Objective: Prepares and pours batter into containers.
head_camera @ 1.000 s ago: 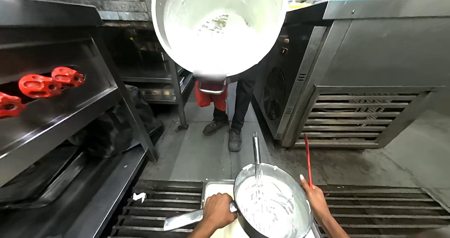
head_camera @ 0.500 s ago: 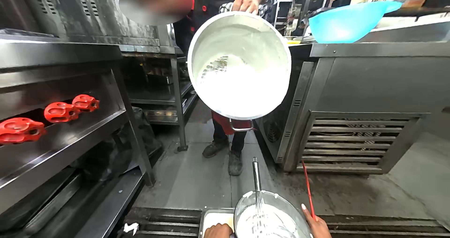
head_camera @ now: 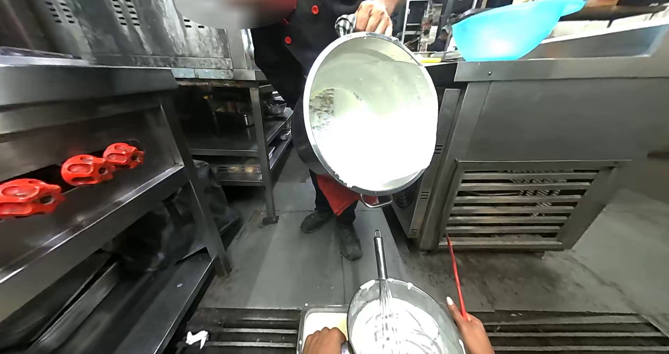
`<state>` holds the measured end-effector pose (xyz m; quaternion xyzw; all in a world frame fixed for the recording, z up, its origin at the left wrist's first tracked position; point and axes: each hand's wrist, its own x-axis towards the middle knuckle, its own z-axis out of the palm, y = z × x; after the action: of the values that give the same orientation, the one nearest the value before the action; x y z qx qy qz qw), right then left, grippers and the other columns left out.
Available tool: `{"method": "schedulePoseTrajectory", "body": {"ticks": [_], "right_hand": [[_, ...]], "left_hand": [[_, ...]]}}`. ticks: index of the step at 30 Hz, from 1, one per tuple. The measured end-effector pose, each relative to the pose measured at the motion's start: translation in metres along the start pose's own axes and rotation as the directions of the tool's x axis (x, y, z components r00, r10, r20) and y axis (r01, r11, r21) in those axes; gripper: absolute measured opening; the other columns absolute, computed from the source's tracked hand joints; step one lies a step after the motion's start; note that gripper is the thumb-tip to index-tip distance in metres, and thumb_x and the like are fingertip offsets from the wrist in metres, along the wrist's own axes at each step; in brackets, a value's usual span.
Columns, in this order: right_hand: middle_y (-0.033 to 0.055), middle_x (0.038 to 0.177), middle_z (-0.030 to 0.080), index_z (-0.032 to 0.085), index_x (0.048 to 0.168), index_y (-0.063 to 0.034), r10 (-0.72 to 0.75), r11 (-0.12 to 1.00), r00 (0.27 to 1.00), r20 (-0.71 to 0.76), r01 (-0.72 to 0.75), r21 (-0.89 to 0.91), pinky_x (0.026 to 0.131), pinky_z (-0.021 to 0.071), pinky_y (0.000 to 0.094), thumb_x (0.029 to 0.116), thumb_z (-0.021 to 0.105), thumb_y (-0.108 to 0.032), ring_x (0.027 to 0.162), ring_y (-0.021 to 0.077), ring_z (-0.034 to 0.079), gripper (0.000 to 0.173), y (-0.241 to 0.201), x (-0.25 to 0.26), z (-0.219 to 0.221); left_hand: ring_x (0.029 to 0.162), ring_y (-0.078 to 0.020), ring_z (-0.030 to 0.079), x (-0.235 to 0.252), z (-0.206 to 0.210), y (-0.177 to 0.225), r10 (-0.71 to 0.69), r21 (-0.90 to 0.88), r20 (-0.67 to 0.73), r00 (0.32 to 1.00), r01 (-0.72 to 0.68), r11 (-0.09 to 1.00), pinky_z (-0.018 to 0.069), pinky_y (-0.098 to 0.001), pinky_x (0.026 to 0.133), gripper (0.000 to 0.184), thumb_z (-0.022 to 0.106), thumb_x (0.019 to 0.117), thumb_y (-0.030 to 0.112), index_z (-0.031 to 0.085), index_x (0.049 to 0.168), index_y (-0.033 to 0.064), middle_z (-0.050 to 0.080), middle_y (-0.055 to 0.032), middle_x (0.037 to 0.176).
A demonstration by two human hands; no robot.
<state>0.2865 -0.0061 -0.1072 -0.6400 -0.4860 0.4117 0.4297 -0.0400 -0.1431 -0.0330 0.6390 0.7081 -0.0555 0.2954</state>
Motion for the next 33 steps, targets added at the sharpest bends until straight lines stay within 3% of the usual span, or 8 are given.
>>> {"method": "schedulePoseTrajectory", "body": {"ticks": [23,33], "right_hand": [[-0.003,0.052,0.042,0.051,0.064,-0.01,0.022,1.0,1.0,0.002,-0.022,-0.021,0.048,0.0362,0.0272,0.1077,0.054,-0.033,0.045,0.0082,0.04,0.049,-0.008,-0.007,0.002],[0.0035,0.057,0.046,0.055,0.071,-0.0043,0.105,0.994,0.994,0.014,-0.104,-0.024,0.05,0.04,0.0317,0.1083,0.052,-0.037,0.05,0.0137,0.044,0.05,-0.013,-0.015,0.008]], "left_hand": [[0.116,-0.039,0.067,-0.004,-0.006,0.004,-0.034,-0.016,0.056,0.998,0.035,0.999,0.0515,-0.0629,0.095,0.047,0.066,0.0947,0.046,0.071,0.117,0.0047,0.072,-0.0205,0.118],[0.115,-0.0365,0.067,-0.012,-0.004,0.001,-0.06,0.015,0.033,0.998,0.059,0.998,0.0511,-0.0601,0.095,0.042,0.063,0.0961,0.043,0.071,0.114,0.0064,0.072,-0.0184,0.116]]}}
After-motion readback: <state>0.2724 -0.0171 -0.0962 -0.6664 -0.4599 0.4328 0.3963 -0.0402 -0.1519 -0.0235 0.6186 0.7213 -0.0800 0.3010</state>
